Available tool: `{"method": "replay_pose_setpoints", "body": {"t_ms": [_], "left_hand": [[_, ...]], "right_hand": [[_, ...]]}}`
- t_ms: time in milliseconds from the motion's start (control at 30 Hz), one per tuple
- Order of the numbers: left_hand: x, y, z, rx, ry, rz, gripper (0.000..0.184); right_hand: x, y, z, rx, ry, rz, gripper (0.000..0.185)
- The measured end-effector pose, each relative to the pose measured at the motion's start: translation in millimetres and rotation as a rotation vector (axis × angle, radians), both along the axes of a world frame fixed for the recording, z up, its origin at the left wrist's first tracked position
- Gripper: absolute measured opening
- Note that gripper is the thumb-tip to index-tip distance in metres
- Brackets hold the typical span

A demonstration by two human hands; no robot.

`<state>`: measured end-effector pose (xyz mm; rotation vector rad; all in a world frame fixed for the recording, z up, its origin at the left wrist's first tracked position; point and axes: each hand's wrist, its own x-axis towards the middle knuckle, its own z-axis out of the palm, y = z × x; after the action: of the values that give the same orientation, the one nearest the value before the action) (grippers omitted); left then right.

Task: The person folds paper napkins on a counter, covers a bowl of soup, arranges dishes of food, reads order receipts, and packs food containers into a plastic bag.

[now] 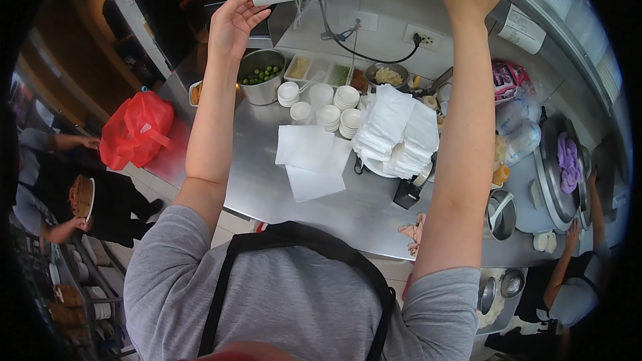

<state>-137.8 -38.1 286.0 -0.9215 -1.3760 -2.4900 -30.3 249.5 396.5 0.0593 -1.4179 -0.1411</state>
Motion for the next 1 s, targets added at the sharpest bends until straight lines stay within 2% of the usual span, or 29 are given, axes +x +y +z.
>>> {"method": "replay_pose_setpoints", "body": {"t_ms": [533, 600, 733, 800, 867, 1000], "left_hand": [[4, 3, -4, -0.043, 0.039, 0.008, 0.029], [7, 5, -2, 0.041, -0.066, -0.079, 0.021], [0, 7, -4, 0.034, -0.020, -0.031, 0.019], [-6, 4, -1, 0.054, -0.037, 0.063, 0.021], [-12, -8, 2, 0.063, -0.027, 0.133, 0.021], [-8, -47, 8, 0.011, 0.034, 0.261, 0.022]], "right_hand": [[0, -2, 0, 0.015, 0.002, 0.026, 0.012], [-1, 1, 0, 0.020, -0.009, 0.028, 0.012], [1, -3, -3, 0.056, -0.005, 0.057, 0.012], [-21, 15, -4, -0.025, 0.074, 0.034, 0.012], [-29, 27, 0, 0.092, 0.039, -0.028, 0.019], [-31, 28, 1, 0.123, 0.063, 0.015, 0.019]]}}
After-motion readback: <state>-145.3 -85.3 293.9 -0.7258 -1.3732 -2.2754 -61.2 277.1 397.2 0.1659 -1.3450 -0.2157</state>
